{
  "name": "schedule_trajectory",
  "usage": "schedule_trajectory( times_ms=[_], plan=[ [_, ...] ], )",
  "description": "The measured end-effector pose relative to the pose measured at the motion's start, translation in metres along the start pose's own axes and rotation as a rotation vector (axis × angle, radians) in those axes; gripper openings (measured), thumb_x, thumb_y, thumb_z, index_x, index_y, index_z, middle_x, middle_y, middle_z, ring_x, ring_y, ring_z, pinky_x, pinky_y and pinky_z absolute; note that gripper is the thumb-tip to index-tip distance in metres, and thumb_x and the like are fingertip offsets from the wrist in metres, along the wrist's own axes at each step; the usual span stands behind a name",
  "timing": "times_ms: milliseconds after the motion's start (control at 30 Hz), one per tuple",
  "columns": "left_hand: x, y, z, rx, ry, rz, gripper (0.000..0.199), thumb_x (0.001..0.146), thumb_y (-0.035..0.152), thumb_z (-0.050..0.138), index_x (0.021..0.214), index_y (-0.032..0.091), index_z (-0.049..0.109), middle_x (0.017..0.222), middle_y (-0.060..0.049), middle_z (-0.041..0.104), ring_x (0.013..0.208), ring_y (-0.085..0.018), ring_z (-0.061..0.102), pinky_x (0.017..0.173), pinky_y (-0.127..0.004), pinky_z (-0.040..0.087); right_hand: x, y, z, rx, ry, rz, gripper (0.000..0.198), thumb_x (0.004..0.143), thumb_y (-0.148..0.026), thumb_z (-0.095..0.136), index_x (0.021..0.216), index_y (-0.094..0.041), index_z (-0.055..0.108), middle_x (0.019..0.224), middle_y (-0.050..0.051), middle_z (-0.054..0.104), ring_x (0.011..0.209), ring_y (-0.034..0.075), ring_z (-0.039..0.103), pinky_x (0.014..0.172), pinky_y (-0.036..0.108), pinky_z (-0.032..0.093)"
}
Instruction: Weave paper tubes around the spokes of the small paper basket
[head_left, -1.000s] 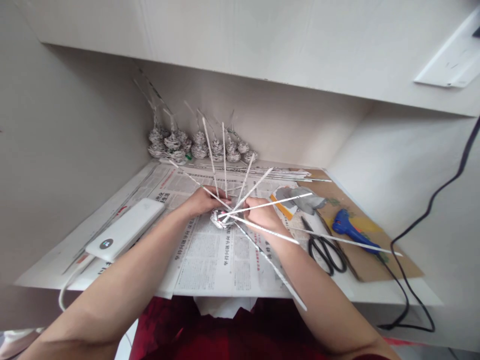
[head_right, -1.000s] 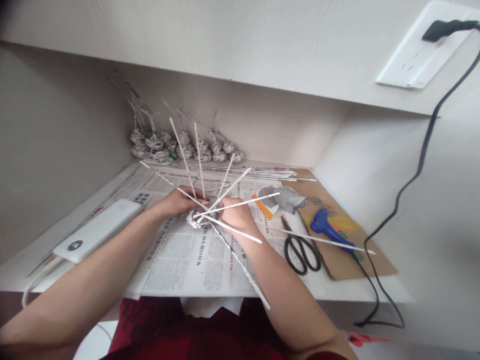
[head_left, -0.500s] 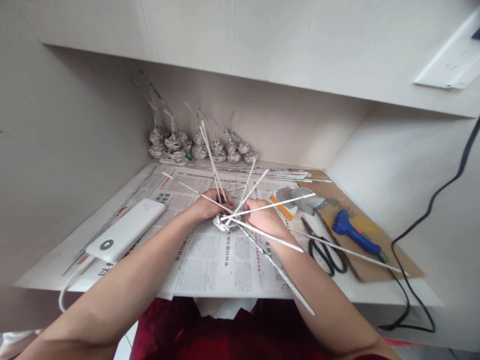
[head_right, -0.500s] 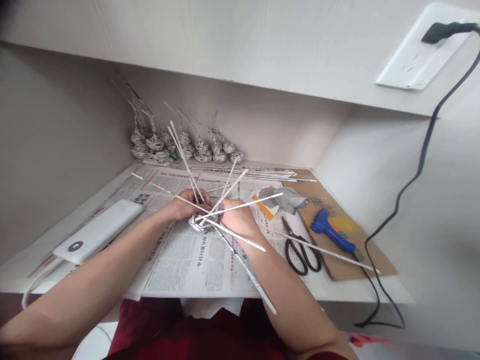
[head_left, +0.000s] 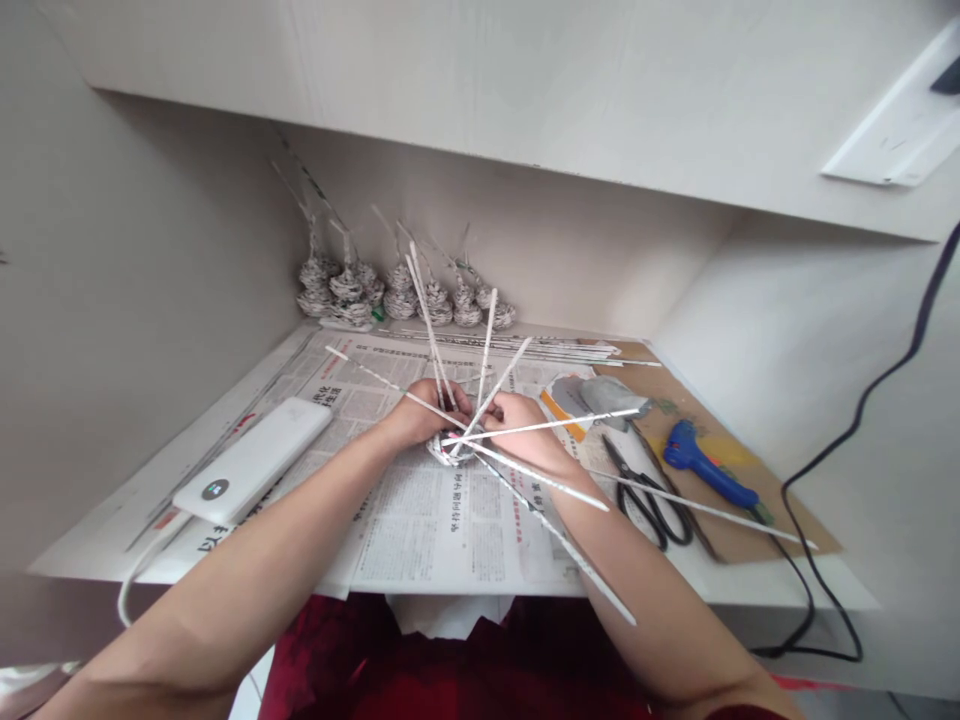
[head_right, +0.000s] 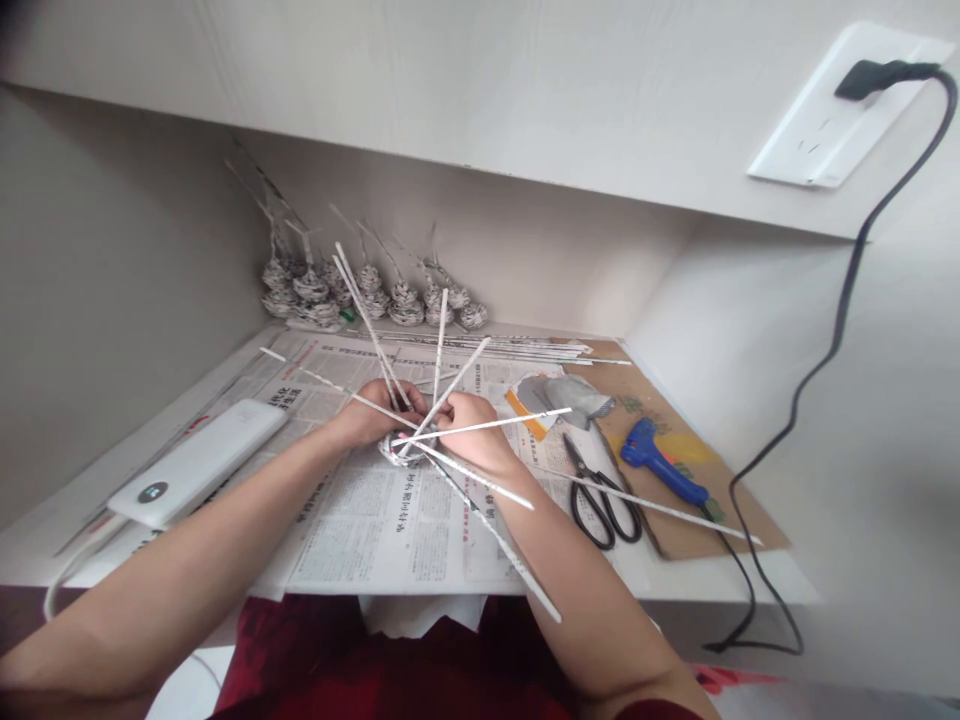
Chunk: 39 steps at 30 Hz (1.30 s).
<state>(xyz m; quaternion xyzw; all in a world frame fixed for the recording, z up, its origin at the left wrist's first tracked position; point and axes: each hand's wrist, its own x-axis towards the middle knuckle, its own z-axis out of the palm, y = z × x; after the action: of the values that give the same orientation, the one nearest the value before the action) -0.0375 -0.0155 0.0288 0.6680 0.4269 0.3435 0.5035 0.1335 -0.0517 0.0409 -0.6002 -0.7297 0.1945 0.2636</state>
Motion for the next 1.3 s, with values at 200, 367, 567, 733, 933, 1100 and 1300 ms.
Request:
schedule_trajectory(
  times_ms=[200,367,567,733,933,1100,1300],
  plan=[
    [0.0,0.003,-0.003,0.094,0.051,0.01,0.011,0.059,0.02,0.069,0.067,0.013,0.067,0.063,-0.002,0.067,0.058,-0.013,0.059,0.054,-0.022,0.044,0.007,0.008,0.016,0.189,0.053,-0.038,0.011,0.076,-0.021,0.054,0.078,-0.02,0.065,0.073,-0.002,0.065,0.067,0.013,0.057,0.055,0.02,0.036],
    [0.001,0.0,-0.004,0.075,0.036,-0.013,0.013,0.054,0.019,0.072,0.063,0.013,0.064,0.058,0.0,0.064,0.054,-0.012,0.057,0.052,-0.021,0.043,0.002,0.002,0.014,0.129,0.089,-0.091,0.012,0.078,-0.025,0.053,0.075,-0.019,0.064,0.065,-0.004,0.061,0.061,0.012,0.054,0.053,0.02,0.033],
    [0.003,-0.006,-0.007,0.076,0.013,0.018,0.018,0.054,0.021,0.072,0.069,0.014,0.066,0.063,-0.001,0.066,0.059,-0.014,0.059,0.055,-0.022,0.045,-0.003,-0.004,0.012,0.092,0.118,-0.215,0.013,0.08,-0.019,0.052,0.08,-0.021,0.065,0.074,-0.002,0.062,0.07,0.013,0.057,0.061,0.022,0.039],
    [0.0,-0.001,-0.007,0.099,-0.06,0.064,0.017,0.061,0.026,0.068,0.071,0.013,0.071,0.07,-0.004,0.071,0.07,-0.019,0.064,0.063,-0.026,0.048,-0.003,-0.005,0.013,0.004,0.171,-0.273,0.016,0.081,-0.018,0.053,0.087,-0.022,0.066,0.093,0.002,0.064,0.081,0.015,0.058,0.072,0.024,0.042],
    [0.0,-0.001,-0.004,0.282,0.083,0.106,0.015,0.062,0.025,0.066,0.071,0.014,0.071,0.069,-0.004,0.071,0.066,-0.018,0.063,0.061,-0.025,0.046,-0.008,-0.016,0.007,-0.018,0.161,-0.239,0.013,0.082,-0.031,0.06,0.092,-0.024,0.066,0.089,0.002,0.066,0.088,0.017,0.058,0.077,0.026,0.042],
    [0.003,-0.004,-0.008,0.294,0.191,0.04,0.014,0.064,0.026,0.064,0.068,0.014,0.07,0.066,-0.004,0.069,0.064,-0.017,0.063,0.056,-0.023,0.043,-0.014,-0.027,-0.001,0.059,0.116,-0.295,0.031,0.072,-0.046,0.071,0.092,-0.024,0.065,0.081,-0.001,0.065,0.076,0.014,0.057,0.074,0.025,0.041],
    [0.005,-0.01,-0.007,0.437,0.226,0.059,0.016,0.062,0.028,0.066,0.066,0.012,0.07,0.062,-0.004,0.068,0.062,-0.017,0.06,0.055,-0.024,0.041,-0.012,-0.026,0.004,-0.064,0.084,-0.417,0.039,0.07,-0.043,0.073,0.101,-0.022,0.063,0.086,0.002,0.065,0.084,0.017,0.056,0.079,0.028,0.039]
  ],
)
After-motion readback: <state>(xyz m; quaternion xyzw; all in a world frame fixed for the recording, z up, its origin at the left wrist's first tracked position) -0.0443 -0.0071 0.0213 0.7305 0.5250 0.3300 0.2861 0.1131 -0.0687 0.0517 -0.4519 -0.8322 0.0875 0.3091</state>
